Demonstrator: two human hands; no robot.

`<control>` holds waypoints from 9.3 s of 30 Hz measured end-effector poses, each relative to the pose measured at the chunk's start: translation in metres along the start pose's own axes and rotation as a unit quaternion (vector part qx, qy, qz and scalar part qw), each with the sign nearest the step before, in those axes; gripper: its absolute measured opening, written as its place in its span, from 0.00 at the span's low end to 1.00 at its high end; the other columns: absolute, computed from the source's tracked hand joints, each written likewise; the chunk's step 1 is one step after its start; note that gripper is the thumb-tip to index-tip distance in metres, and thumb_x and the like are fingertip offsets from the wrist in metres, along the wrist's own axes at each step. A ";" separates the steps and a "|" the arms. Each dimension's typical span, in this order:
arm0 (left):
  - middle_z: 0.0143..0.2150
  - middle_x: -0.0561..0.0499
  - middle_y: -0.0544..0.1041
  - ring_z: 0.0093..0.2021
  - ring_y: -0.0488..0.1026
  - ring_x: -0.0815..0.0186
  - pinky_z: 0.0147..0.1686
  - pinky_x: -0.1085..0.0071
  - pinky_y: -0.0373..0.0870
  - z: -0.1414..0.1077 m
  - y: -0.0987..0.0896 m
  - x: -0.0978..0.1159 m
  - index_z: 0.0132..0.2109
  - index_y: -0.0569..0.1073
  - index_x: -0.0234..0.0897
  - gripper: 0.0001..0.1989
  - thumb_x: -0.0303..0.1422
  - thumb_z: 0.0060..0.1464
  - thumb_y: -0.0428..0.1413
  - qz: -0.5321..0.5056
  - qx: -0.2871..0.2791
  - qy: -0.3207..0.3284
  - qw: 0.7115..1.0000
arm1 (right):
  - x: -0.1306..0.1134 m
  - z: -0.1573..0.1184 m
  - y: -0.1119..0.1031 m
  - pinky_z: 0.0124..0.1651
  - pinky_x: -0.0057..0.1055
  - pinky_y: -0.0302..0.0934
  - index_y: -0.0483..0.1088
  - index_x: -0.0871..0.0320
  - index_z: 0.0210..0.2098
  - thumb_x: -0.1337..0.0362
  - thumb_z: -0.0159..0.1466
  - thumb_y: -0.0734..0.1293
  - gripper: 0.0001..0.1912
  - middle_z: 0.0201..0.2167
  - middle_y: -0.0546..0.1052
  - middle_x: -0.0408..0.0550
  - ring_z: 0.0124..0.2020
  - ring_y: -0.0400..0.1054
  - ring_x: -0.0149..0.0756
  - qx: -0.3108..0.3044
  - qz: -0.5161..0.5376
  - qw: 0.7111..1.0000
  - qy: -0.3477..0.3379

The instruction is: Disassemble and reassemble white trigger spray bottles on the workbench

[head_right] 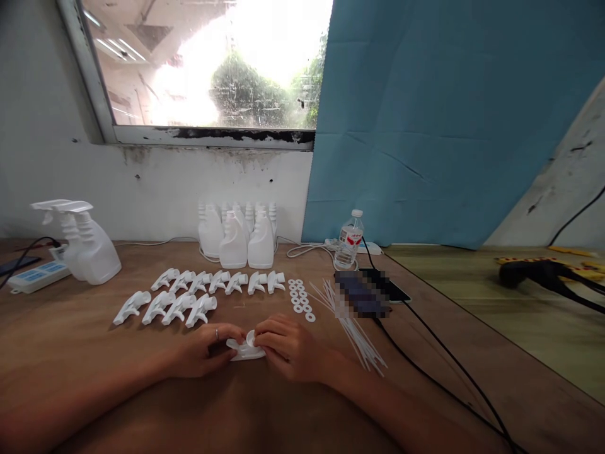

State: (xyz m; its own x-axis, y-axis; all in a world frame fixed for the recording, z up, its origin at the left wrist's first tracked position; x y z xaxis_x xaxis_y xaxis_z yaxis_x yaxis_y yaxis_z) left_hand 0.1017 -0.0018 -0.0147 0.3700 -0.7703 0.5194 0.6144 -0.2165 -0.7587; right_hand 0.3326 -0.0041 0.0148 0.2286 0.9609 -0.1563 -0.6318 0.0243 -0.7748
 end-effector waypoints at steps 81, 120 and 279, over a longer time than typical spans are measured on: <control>0.50 0.45 0.73 0.46 0.73 0.64 0.47 0.70 0.70 0.015 0.017 0.009 0.53 0.66 0.39 0.15 0.32 0.59 0.52 0.118 0.017 0.070 0.990 | -0.005 0.003 0.002 0.56 0.39 0.63 0.66 0.62 0.50 0.68 0.66 0.60 0.13 0.48 0.71 0.56 0.52 0.63 0.40 -0.065 -0.029 0.997 0.032; 0.46 0.46 0.73 0.42 0.73 0.64 0.42 0.71 0.69 0.015 0.016 0.011 0.50 0.66 0.39 0.11 0.34 0.61 0.50 0.123 0.001 0.055 0.991 | 0.084 -0.028 -0.070 0.31 0.27 0.53 0.70 0.59 0.26 0.55 0.66 0.60 0.18 0.27 0.75 0.50 0.30 0.70 0.37 -0.149 -0.213 0.860 0.439; 0.47 0.44 0.73 0.48 0.69 0.54 0.54 0.56 0.54 0.108 -0.122 -0.077 0.46 0.70 0.39 0.10 0.32 0.57 0.56 0.390 0.301 -0.074 0.867 | 0.009 -0.010 -0.055 0.53 0.48 0.68 0.57 0.58 0.53 0.76 0.60 0.65 0.23 0.52 0.67 0.60 0.56 0.65 0.45 0.190 -0.156 0.958 -0.148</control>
State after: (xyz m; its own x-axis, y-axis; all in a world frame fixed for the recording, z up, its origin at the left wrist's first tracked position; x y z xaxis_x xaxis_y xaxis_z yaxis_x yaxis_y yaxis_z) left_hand 0.0733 0.1487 0.0799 0.8943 -0.4471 0.0187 0.3732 0.7220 -0.5826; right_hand 0.3762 0.0002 0.0500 0.2663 0.9250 0.2712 -0.8031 0.3685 -0.4683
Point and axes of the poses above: each hand's wrist, its own z-axis towards the middle knuckle, its own y-axis out of the palm, x = y × z, the point moved 2 cm from there along z, towards the middle knuckle
